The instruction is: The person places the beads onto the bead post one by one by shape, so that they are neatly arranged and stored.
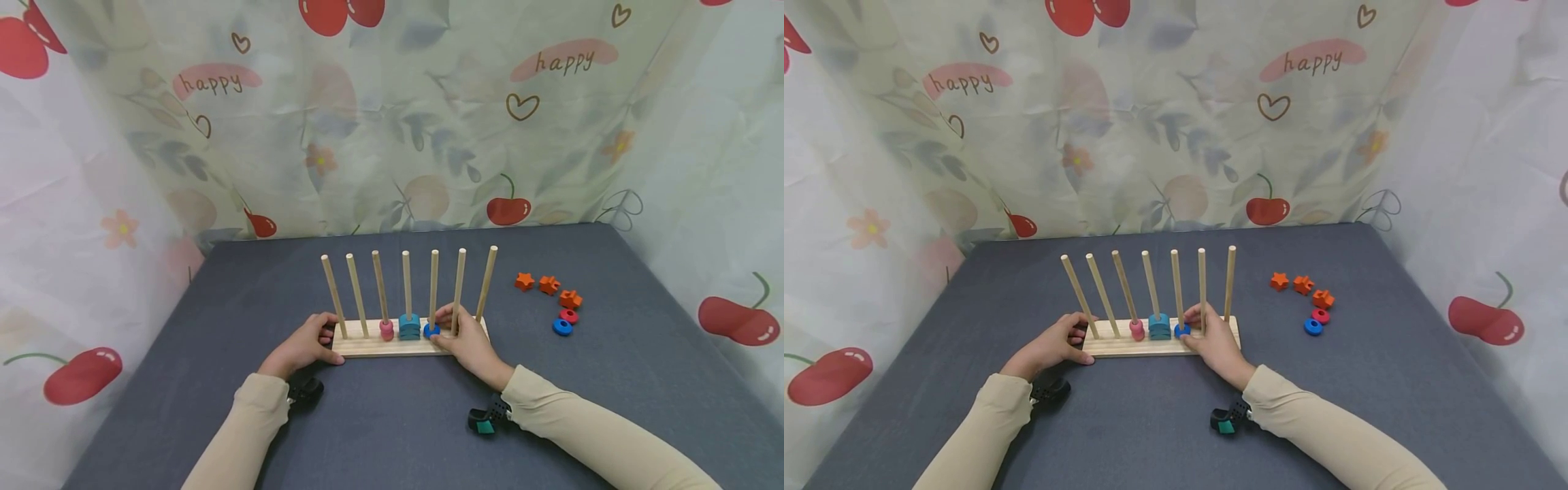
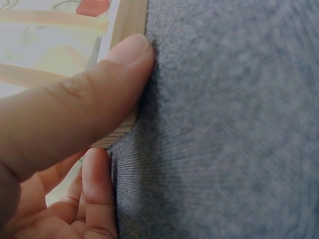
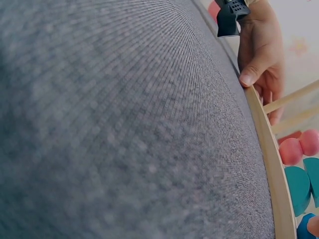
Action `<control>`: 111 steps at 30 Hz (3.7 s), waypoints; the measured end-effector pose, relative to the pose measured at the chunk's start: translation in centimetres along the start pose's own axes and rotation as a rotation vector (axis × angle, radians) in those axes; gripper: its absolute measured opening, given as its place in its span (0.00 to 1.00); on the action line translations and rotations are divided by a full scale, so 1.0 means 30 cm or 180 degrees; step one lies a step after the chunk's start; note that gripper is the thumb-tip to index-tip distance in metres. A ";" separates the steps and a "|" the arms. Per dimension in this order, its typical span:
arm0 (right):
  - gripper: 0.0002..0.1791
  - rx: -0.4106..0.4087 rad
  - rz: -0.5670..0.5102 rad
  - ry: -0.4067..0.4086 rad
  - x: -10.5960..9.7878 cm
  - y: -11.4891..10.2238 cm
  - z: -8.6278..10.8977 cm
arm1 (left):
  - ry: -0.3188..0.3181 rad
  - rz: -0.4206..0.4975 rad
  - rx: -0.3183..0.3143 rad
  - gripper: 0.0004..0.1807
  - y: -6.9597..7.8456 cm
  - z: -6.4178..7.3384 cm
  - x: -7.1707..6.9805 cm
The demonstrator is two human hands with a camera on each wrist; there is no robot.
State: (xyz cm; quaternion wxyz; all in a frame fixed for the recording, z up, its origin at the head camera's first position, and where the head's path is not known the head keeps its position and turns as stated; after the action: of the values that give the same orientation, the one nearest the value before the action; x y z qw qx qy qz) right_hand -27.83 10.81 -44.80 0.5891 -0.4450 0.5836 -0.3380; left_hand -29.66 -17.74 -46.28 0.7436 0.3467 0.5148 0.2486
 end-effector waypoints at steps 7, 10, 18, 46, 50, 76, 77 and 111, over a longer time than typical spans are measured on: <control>0.20 -0.0010 -0.0005 -0.0003 0.000 0.001 0.001 | 0.0003 -0.0007 -0.0037 0.42 0.000 0.003 0.001; 0.20 -0.0004 -0.0010 -0.0003 0.000 0.004 0.001 | 0.0014 -0.0017 -0.0042 0.42 -0.001 0.002 0.002; 0.22 -0.0003 0.0024 -0.0129 -0.011 -0.003 0.010 | -0.0001 -0.0036 0.0002 0.43 -0.001 0.000 0.002; 0.24 -0.0018 0.0518 -0.0418 -0.378 -0.083 0.155 | 0.0014 -0.0006 0.0001 0.42 0.001 0.001 -0.001; 0.25 0.0011 0.0620 -0.0224 -0.462 -0.052 0.160 | 0.0018 0.0008 0.0005 0.42 0.000 0.002 -0.001; 0.26 0.0569 0.1362 0.0250 -0.663 0.225 0.154 | 0.0010 -0.0014 0.0000 0.42 0.001 -0.002 0.002; 0.26 0.0567 0.1368 0.0249 -0.662 0.226 0.151 | 0.0014 -0.0016 0.0000 0.42 0.000 -0.003 0.001; 0.26 0.0462 0.1322 0.0237 -0.578 0.095 0.116 | 0.0029 -0.0051 -0.0037 0.42 0.001 -0.001 -0.002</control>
State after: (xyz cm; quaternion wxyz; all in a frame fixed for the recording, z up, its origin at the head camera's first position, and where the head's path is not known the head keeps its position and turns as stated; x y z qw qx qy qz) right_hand -26.32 28.26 -40.99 0.6547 -0.2589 0.6582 -0.2668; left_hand -29.70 -17.75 -46.24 0.7453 0.3370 0.5195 0.2472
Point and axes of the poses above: each hand's wrist, its own z-axis away from the middle knuckle, its own x-axis out of the palm, y = z × x, the point moved 8 cm from there along -z, towards the middle knuckle, and after that the axes turned 3 degrees about -z, right-handed, at the moved point
